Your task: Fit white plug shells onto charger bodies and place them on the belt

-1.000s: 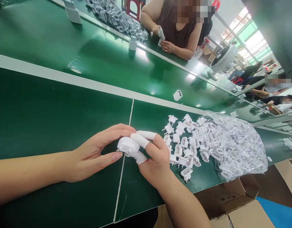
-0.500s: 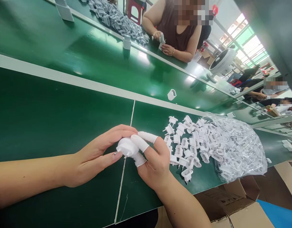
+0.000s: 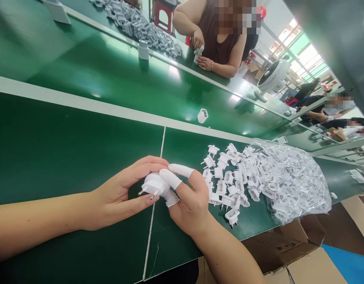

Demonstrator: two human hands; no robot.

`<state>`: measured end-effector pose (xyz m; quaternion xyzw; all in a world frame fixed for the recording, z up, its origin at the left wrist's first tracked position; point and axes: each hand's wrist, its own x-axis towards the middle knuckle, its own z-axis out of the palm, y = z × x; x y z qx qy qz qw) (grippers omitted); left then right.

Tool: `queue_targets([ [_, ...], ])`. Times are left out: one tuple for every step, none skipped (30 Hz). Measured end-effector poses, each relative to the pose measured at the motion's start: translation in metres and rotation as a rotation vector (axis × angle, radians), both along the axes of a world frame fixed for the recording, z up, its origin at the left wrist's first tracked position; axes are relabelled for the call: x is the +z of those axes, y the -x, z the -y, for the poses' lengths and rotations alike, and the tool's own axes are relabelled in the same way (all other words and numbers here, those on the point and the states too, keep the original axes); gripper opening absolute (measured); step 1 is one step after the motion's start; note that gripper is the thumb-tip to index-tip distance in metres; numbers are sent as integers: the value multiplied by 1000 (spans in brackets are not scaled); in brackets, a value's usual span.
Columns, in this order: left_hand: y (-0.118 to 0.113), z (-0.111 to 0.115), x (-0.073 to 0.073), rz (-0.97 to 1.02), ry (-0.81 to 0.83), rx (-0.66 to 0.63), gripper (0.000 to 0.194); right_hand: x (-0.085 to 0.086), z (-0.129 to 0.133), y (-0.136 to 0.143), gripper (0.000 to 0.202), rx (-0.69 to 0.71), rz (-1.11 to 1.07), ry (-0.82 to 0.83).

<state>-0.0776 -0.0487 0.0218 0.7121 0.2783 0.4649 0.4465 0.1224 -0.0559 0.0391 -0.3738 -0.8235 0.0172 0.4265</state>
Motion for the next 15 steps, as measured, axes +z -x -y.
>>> queue_targets([
  [0, -2, -1, -22, 8, -6, 34, 1, 0, 0, 36, 11, -16, 23],
  [0, -4, -1, -49, 23, -14, 33, 1, -1, 0, 34, 24, -32, 51],
  [0, -6, -1, -75, 47, -24, 31, 2, -2, -1, 32, 38, -43, 88],
  [-1, -8, 0, -96, 90, -35, 30, 4, -3, -3, 32, 52, -46, 140],
  [-1, -10, 2, -111, 153, -42, 30, 5, -5, -7, 34, 62, -42, 206],
  [-2, -13, 4, -120, 233, -42, 31, 7, -8, -11, 38, 61, -37, 273],
  [-2, -16, 6, -124, 321, -32, 33, 9, -12, -16, 42, 39, -33, 326],
  [-2, -21, 8, -120, 406, -1, 37, 10, -16, -22, 45, -15, -30, 353],
  [-1, -28, 11, -110, 481, 49, 41, 12, -21, -29, 47, -93, -26, 350],
  [1, -37, 13, -97, 534, 113, 45, 14, -25, -35, 45, -181, -23, 322],
  [4, -49, 15, -86, 559, 184, 49, 17, -27, -41, 41, -266, -27, 277],
  [9, -63, 17, -83, 561, 268, 52, 20, -28, -45, 37, -338, -43, 231],
  [14, -78, 19, -97, 528, 359, 53, 24, -27, -49, 35, -394, -85, 176],
  [20, -95, 22, -136, 474, 457, 52, 29, -24, -51, 34, -430, -158, 108],
  [27, -112, 24, -207, 412, 599, 48, 33, -19, -52, 35, -420, -230, 38],
])
